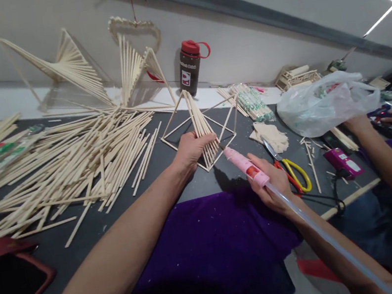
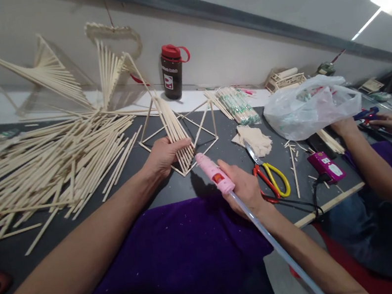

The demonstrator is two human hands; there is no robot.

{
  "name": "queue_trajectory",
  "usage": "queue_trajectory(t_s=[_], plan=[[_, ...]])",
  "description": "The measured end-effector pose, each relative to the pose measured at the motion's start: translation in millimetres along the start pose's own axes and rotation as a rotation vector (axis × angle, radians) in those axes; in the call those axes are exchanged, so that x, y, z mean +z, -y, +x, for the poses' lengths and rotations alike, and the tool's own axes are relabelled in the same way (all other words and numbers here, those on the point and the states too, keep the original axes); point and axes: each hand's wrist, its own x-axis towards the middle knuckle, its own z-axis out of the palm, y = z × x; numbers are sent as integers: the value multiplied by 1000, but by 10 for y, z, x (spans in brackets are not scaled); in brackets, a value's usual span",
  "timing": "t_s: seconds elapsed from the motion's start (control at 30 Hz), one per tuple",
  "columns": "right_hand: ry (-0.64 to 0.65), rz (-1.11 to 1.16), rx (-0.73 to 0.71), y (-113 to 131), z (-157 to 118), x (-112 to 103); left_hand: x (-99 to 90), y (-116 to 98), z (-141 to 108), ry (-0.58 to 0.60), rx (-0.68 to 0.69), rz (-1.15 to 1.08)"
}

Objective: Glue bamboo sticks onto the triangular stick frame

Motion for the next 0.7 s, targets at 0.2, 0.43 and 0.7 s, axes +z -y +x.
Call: queue_trajectory(t_s=[0.2, 0.43, 0.7], plan=[[-6, -82, -103, -57, -34, 40, -5, 12, -1, 4, 3, 11], [-47, -123, -202, -125, -25, 98, 14, -13, -36, 23, 9, 22], [-63, -141, -215, -95, 0, 82, 1, 13, -6, 10, 4, 29]])
